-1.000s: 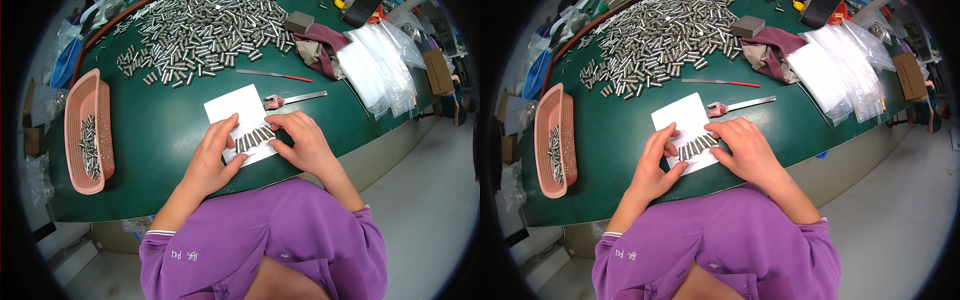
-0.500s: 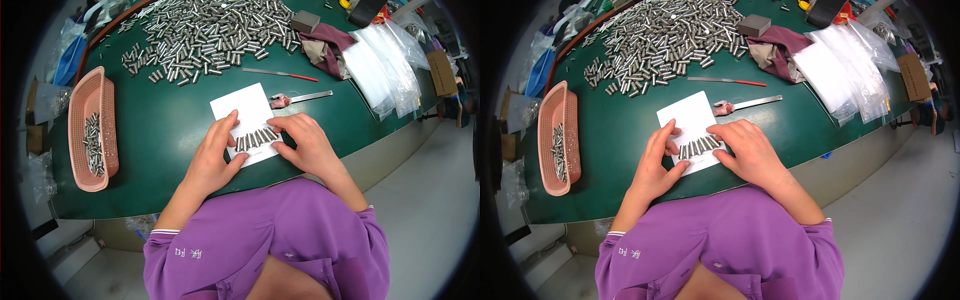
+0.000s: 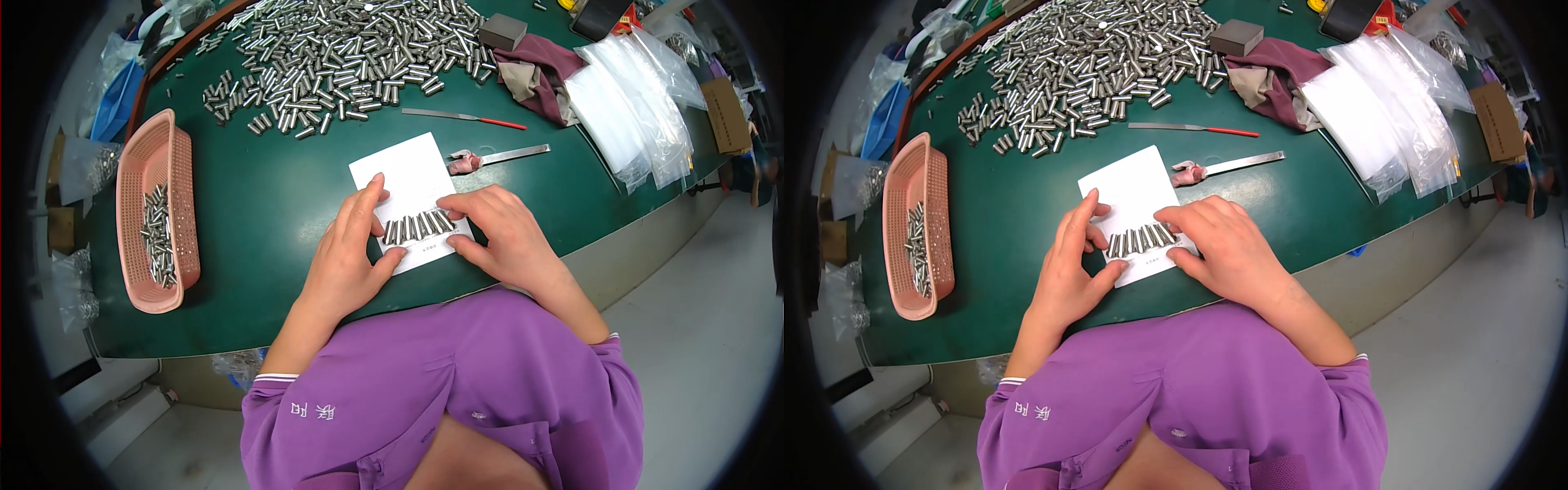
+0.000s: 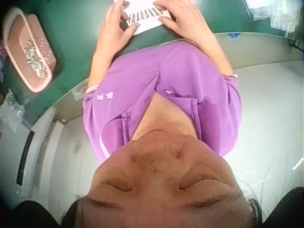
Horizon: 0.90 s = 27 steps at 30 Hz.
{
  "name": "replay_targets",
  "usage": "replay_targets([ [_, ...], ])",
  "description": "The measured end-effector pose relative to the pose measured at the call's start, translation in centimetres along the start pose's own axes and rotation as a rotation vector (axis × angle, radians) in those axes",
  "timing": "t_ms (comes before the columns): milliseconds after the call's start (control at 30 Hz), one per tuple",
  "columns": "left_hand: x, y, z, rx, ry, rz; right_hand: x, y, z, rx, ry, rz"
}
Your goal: The person sorts small cylindrical metal parts on a green workbench. They pick up individual pieces from a large pile, inspect them, and arrange them in neat rows on a white paper sheet. The person occasionally uses a metal ruler to measure or align the parts.
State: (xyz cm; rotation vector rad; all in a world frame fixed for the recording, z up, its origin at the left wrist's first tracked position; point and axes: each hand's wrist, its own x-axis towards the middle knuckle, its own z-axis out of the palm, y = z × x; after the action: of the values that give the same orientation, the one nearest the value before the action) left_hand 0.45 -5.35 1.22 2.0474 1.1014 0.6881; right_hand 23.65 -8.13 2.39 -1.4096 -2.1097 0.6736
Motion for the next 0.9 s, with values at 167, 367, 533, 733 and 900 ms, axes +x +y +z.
replay_targets([
  [167, 0.0, 0.1, -0.3, 0.011, 0.002, -0.005, 0.0, -0.2, 0.0, 0.0, -0.002, -0.013],
  [367, 0.0, 0.1, -0.6, 0.027, 0.006, -0.033, 0.0, -0.3, 0.2, 0.004, -0.006, -0.029],
  [533, -0.1, 0.0, -0.9, 0.07, 0.014, -0.041, 0.1, -0.4, 0.3, 0.021, -0.015, -0.037],
  [733, -0.1, -0.3, -1.0, 0.062, 0.041, -0.061, 0.1, -0.7, 0.2, 0.044, -0.041, -0.023],
  [900, -0.1, -0.2, -1.0, 0.078, 0.042, -0.072, -0.1, -0.6, 0.4, 0.07, -0.036, -0.048],
])
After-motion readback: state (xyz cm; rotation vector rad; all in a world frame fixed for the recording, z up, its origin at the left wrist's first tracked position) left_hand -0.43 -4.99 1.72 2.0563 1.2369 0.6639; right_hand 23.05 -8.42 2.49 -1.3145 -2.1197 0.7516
